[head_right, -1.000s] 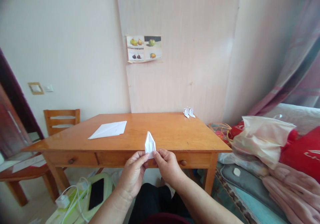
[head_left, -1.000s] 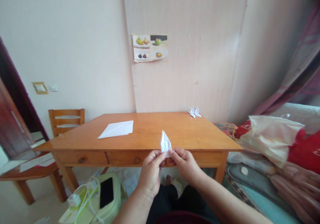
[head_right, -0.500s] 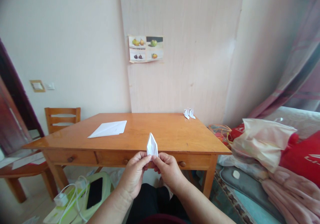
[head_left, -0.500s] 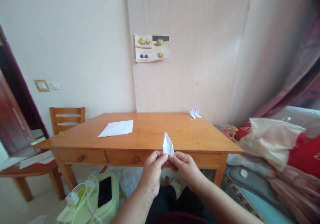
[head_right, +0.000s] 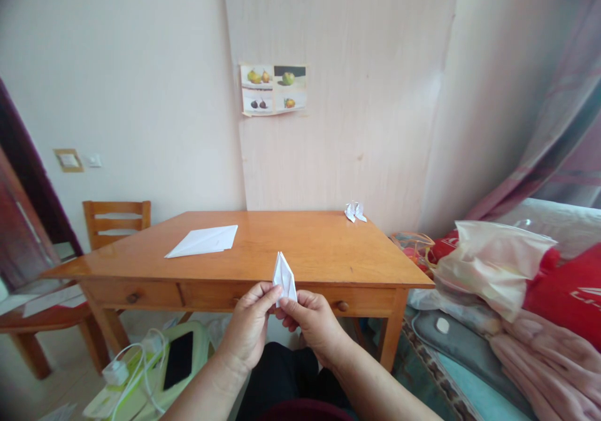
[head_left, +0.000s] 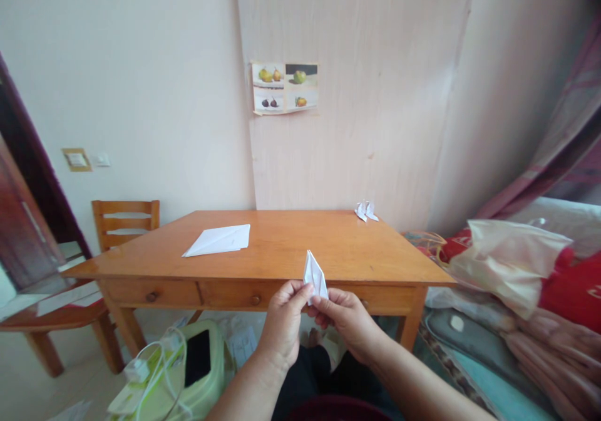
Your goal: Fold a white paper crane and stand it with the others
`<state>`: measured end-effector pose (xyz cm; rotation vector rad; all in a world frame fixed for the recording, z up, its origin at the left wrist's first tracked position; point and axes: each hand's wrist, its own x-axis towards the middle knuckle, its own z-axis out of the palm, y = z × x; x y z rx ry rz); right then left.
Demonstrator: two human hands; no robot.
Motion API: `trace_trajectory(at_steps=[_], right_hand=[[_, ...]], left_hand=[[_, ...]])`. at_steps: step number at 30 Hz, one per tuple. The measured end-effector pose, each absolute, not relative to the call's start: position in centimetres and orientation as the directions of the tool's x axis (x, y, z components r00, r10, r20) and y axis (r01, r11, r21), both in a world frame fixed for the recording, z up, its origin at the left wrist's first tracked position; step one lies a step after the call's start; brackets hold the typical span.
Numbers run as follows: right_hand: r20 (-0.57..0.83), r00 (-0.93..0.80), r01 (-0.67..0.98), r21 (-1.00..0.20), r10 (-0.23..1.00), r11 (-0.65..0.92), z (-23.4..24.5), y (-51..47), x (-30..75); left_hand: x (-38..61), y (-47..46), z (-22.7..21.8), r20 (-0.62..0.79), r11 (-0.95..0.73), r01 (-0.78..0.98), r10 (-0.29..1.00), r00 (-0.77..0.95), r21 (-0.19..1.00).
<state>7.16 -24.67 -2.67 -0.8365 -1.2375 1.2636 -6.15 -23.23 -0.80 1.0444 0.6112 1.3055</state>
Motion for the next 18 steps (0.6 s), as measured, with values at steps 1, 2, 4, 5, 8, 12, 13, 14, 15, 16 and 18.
trace_trajectory(at_steps=[1,2,4,5,8,12,13,14,15,16,18], right_hand=[[0.213,-0.119,-0.214,-0.959,0.970,0.185,-2.7,-24.6,7.2],[0.221,-0.114,-0.205,-0.959,0.969,0.195,-2.7,-24.6,7.2],[0.234,-0.115,-0.195,-0.958,0.965,0.209,-2.7,-24.7,7.3],[0.232,-0.120,-0.190,-0.960,0.965,0.207,-2.7,-24.7,7.4],[0.210,-0.137,-0.169,-0.968,0.968,0.186,-2.8,-24.8,7.5],[0.223,-0.150,-0.162,-0.967,0.963,0.198,-2.7,-24.9,7.6],[0.224,-0.157,-0.164,-0.966,0.962,0.198,-2.7,-25.0,7.6],[0.221,-0.165,-0.164,-0.967,0.961,0.194,-2.7,-25.0,7.6],[0.214,-0.174,-0.161,-0.969,0.961,0.187,-2.7,-25.2,7.5],[0.204,-0.184,-0.155,-0.972,0.962,0.176,-2.7,-25.3,7.5],[0.177,-0.198,-0.135,-0.979,0.964,0.152,-3.0,-25.6,7.3]], left_hand=[[-6.1,-23.3,-0.8,0.182,-0.053,-0.479,0.957,0.226,0.876],[-6.1,-23.3,-0.8,0.181,-0.044,-0.482,0.953,0.242,0.875],[-6.0,-23.4,-0.7,0.180,-0.036,-0.483,0.950,0.254,0.875],[-6.0,-23.4,-0.6,0.176,-0.034,-0.480,0.951,0.254,0.877],[-6.1,-23.4,-0.5,0.162,-0.033,-0.464,0.957,0.240,0.885],[-6.2,-23.1,-0.4,0.161,-0.063,-0.456,0.970,0.180,0.888],[-6.3,-23.0,-0.3,0.161,-0.074,-0.457,0.975,0.156,0.886],[-6.4,-22.9,-0.1,0.162,-0.087,-0.458,0.978,0.127,0.885],[-6.5,-22.7,0.1,0.165,-0.104,-0.459,0.982,0.096,0.883],[-6.7,-22.4,0.4,0.169,-0.121,-0.461,0.983,0.064,0.879],[-7.2,-22.0,1.1,0.181,-0.153,-0.475,0.983,0.014,0.867]])
